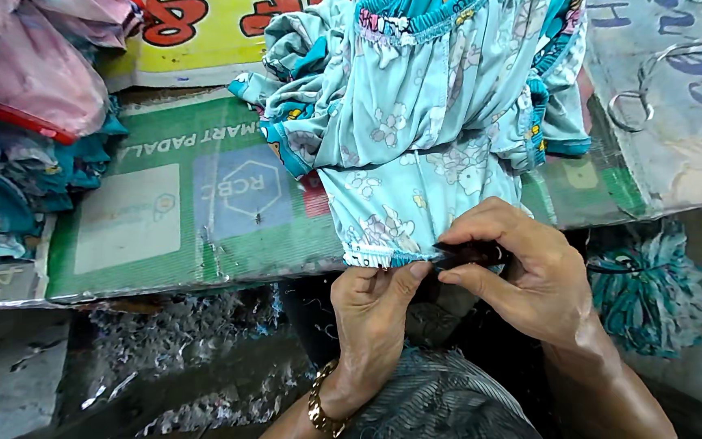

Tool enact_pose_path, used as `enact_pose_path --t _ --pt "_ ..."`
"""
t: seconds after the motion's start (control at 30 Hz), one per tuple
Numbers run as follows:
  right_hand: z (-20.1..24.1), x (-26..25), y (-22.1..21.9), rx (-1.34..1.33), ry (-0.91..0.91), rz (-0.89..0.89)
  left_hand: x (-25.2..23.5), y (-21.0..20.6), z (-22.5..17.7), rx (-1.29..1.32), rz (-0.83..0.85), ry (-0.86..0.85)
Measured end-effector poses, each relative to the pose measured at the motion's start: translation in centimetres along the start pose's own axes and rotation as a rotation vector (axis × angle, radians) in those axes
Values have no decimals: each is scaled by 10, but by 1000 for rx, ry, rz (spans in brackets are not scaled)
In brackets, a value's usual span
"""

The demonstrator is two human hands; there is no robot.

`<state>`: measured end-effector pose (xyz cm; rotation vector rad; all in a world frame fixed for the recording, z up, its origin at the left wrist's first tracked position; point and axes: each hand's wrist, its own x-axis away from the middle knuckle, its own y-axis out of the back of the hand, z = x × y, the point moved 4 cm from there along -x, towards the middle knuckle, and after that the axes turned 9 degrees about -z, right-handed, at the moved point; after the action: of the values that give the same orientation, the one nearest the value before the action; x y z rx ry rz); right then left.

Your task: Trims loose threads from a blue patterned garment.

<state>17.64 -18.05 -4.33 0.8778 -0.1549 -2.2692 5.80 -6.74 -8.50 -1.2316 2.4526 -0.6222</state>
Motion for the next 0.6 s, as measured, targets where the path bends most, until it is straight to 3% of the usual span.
enact_pose_path --t 0.17,0.6 --pt "6 -3 -6 109 125 -54 1 0 0 3 6 27" --pt "6 4 -10 84 131 -133 4 0 3 42 -25 42"
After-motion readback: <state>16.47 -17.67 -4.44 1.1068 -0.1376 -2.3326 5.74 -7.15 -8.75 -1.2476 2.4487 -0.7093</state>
